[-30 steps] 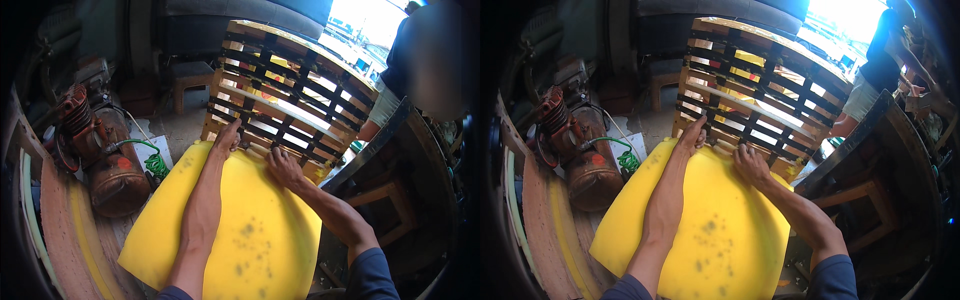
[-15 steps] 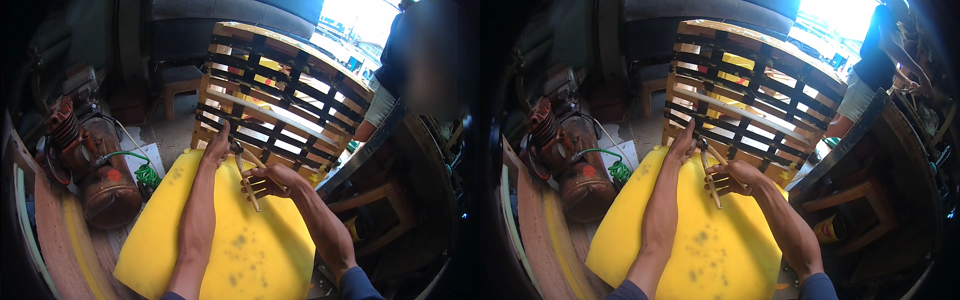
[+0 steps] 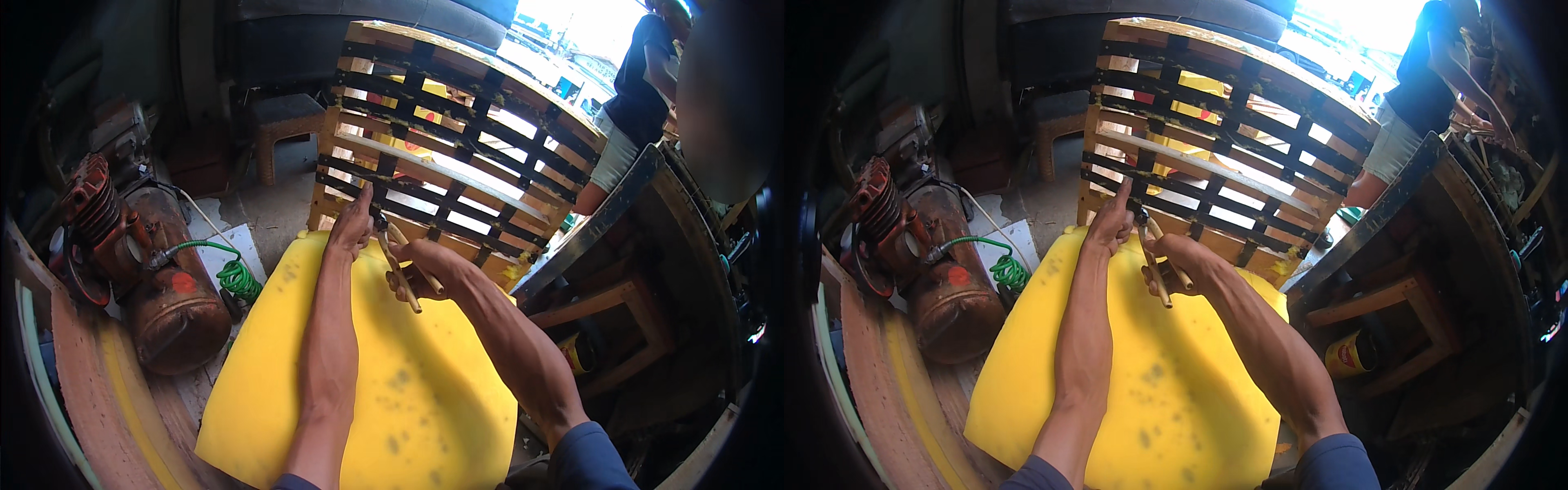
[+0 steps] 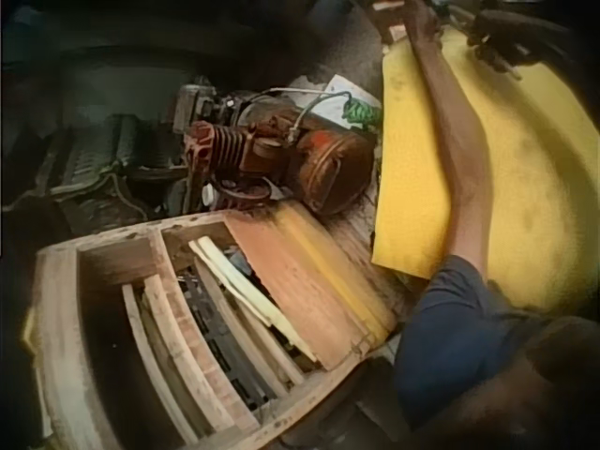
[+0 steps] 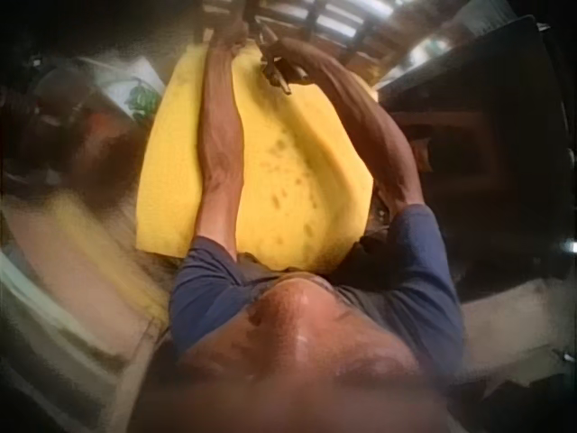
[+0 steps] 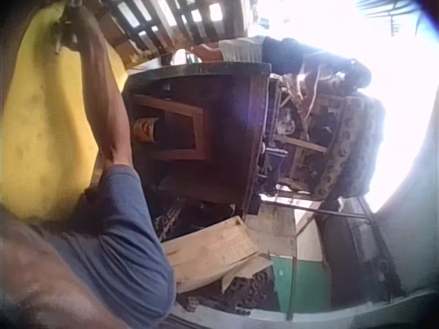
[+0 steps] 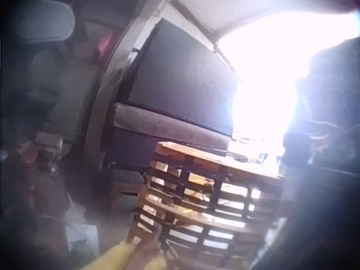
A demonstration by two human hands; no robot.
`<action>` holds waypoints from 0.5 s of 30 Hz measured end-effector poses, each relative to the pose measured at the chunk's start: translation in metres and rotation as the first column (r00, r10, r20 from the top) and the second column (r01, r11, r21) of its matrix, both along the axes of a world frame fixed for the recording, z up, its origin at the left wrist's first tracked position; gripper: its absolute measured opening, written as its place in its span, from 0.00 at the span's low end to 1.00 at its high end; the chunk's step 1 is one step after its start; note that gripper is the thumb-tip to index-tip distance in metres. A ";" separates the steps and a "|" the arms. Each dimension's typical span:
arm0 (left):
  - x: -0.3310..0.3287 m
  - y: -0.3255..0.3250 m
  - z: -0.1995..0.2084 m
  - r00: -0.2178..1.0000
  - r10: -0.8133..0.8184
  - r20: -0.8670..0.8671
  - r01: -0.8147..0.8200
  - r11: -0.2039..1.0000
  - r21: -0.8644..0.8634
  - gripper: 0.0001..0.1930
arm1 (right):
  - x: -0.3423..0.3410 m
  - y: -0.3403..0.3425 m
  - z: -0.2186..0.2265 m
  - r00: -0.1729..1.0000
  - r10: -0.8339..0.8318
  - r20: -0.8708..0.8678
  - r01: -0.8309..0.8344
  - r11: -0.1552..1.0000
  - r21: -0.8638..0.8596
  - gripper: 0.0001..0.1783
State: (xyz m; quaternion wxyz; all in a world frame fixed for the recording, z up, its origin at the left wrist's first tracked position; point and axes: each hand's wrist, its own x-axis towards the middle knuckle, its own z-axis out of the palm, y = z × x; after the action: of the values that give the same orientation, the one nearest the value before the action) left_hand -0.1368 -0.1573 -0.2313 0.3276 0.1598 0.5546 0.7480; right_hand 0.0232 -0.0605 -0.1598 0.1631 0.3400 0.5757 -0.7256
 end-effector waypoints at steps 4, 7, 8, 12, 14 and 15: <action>0.000 -0.006 0.007 0.996 0.021 0.088 -0.022 1.000 0.012 0.27 | 0.003 0.005 -0.011 0.993 0.122 0.001 -0.122 0.990 0.072 0.17; -0.004 -0.011 0.008 0.974 0.128 0.189 -0.139 0.989 0.045 0.22 | 0.005 0.008 -0.018 0.976 0.211 0.058 -0.213 0.852 0.477 0.19; -0.005 -0.011 0.007 0.961 0.224 0.160 -0.232 0.972 0.035 0.19 | 0.004 0.007 -0.021 0.965 0.250 0.075 -0.248 0.792 0.558 0.19; -0.004 -0.012 -0.007 0.826 0.562 0.037 -0.557 0.825 -0.094 0.09 | 0.010 -0.011 -0.034 0.955 0.282 0.092 -0.245 0.573 0.782 0.19; 0.001 -0.012 -0.015 0.781 0.622 -0.057 -0.621 0.765 -0.171 0.09 | 0.012 -0.020 -0.036 0.958 0.259 0.122 -0.235 0.469 0.851 0.19; 0.002 -0.012 -0.018 0.750 0.656 -0.084 -0.659 0.734 -0.162 0.09 | 0.011 -0.022 -0.034 0.959 0.240 0.151 -0.257 0.512 0.819 0.17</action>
State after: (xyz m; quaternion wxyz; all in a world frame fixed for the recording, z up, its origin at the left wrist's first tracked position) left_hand -0.1349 -0.1691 -0.2491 0.0496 -0.0690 0.6445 0.7598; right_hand 0.0341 -0.0830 -0.1935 0.0902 0.2970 0.8906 -0.3323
